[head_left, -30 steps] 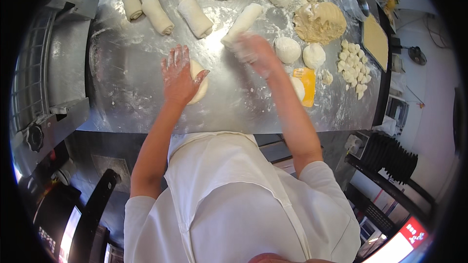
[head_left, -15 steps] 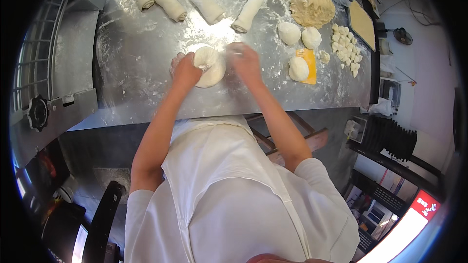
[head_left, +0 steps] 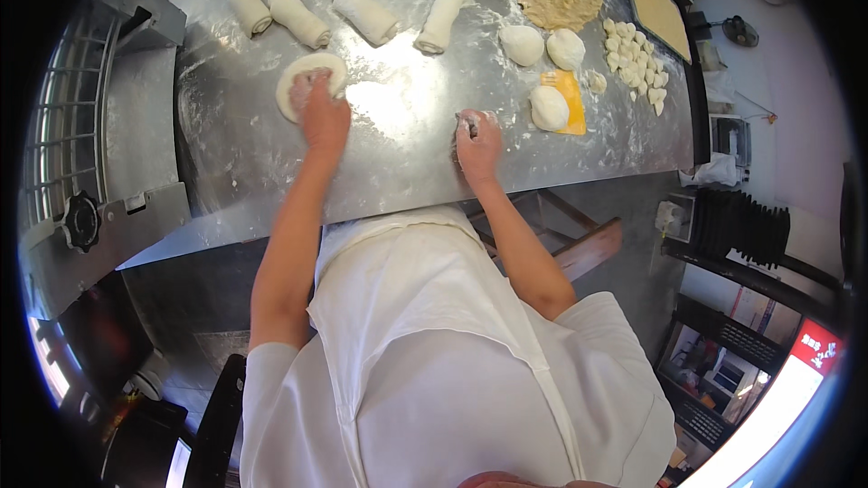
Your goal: The person repeatedly feeds pieces of dough into a mechanical dough sheeter to flatten them. They then fold the flattened sheets by hand on a stainless steel table and pass them through the machine again. The process involves continuous handling of dough and operating the sheeter.
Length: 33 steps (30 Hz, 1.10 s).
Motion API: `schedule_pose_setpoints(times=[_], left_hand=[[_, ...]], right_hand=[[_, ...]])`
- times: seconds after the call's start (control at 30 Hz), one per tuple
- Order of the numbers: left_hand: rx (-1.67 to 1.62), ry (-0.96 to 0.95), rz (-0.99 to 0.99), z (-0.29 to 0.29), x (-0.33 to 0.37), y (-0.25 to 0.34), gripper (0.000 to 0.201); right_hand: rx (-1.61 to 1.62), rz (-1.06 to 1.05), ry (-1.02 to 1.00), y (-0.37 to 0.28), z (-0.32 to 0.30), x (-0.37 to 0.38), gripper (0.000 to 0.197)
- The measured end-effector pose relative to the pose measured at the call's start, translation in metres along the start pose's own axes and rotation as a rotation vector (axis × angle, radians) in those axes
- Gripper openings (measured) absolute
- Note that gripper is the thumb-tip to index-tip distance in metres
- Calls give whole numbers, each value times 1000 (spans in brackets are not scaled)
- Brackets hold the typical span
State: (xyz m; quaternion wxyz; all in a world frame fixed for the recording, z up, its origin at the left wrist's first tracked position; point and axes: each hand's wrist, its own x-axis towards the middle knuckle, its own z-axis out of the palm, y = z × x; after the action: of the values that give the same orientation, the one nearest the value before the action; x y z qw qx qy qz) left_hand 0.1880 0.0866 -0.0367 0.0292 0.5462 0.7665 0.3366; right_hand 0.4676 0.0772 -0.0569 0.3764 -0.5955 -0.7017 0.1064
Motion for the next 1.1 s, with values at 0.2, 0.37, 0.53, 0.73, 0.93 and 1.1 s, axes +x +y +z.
schedule_pose_setpoints(times=[0.2,0.37,0.53,0.73,0.93,1.1], left_hand=[[-49,-411,172,80,-62,86,46],[-748,-221,-83,69,-30,125,36],[-1102,-177,-714,13,-38,122,39],[-410,-75,-722,-24,-102,55,54],[128,-357,109,-16,-100,81,70],[167,-613,109,-5,-113,82,75]], right_hand=[[100,112,-37,13,0,1,13],[430,312,55,12,-9,21,17],[522,495,-124,35,-27,42,15],[527,241,-246,22,-16,52,16],[400,-166,-508,-34,29,82,27],[-17,-561,-619,-57,80,82,46]])
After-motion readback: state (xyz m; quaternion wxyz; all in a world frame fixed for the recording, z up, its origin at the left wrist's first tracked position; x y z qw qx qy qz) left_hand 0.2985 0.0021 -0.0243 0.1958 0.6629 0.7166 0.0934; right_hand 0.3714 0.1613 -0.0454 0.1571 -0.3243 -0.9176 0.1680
